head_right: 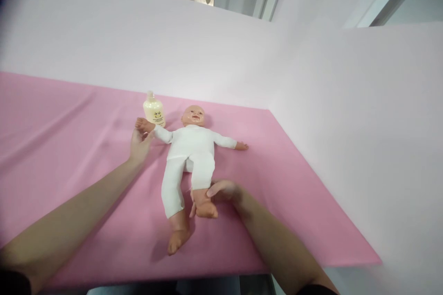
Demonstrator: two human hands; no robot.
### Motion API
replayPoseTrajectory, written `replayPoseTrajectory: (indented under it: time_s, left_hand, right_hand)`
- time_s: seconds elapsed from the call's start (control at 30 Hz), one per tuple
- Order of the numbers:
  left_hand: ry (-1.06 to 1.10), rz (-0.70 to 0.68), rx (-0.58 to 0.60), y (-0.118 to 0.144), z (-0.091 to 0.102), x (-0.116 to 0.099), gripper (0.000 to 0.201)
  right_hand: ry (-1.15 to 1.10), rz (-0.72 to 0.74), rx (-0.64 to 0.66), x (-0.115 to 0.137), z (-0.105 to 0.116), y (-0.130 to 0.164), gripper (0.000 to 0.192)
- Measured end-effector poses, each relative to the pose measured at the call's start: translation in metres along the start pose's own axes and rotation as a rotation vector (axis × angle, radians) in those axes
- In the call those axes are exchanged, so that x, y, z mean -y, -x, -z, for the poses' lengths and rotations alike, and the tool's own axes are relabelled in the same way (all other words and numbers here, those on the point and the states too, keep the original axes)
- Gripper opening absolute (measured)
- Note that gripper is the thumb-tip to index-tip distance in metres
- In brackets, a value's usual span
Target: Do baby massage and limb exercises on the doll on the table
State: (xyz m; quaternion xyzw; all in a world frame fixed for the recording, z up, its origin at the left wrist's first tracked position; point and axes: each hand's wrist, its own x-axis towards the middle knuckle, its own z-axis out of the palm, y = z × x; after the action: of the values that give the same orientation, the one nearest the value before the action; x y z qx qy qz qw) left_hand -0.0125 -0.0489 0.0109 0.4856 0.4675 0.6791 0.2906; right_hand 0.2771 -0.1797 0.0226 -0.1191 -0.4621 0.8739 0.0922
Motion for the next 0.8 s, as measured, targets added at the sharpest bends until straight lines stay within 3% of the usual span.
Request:
replayPoseTrajectory:
  time_s: [0.1, 0.2, 0.27, 0.43, 0.57, 0.67, 0.8]
  left_hand:
    - [0.076, 0.17, -0.096, -0.007, 0.003, 0.009, 0.032]
    - [0.078, 0.214, -0.112, -0.008, 0.004, 0.013, 0.031]
    - [0.065, 0.171, -0.084, -0.007, 0.003, 0.011, 0.034]
    - [-0.08, -0.085, 0.074, 0.006, -0.002, -0.006, 0.043]
    - [-0.32, -0.308, 0.251, 0.023, -0.006, -0.021, 0.042]
    - [-0.43, -0.507, 0.45, 0.032, -0.01, -0.028, 0.037]
    - [-0.484, -0.709, 0.651, 0.033, -0.016, -0.029, 0.027]
  right_hand:
    - [0.128, -0.084, 0.063, 0.005, -0.006, -0.001, 0.033]
    - [0.154, -0.096, 0.062, 0.006, -0.005, -0.003, 0.037]
    - [0.146, -0.097, 0.063, 0.005, -0.001, -0.004, 0.04]
    - [0.093, -0.087, 0.168, -0.001, 0.012, -0.001, 0.052]
    - [0.002, 0.132, -0.024, -0.004, 0.019, 0.004, 0.062]
    - [-0.096, 0.307, -0.208, -0.001, 0.023, 0.002, 0.055]
    - [-0.32, 0.336, -0.508, 0.007, 0.021, -0.007, 0.047]
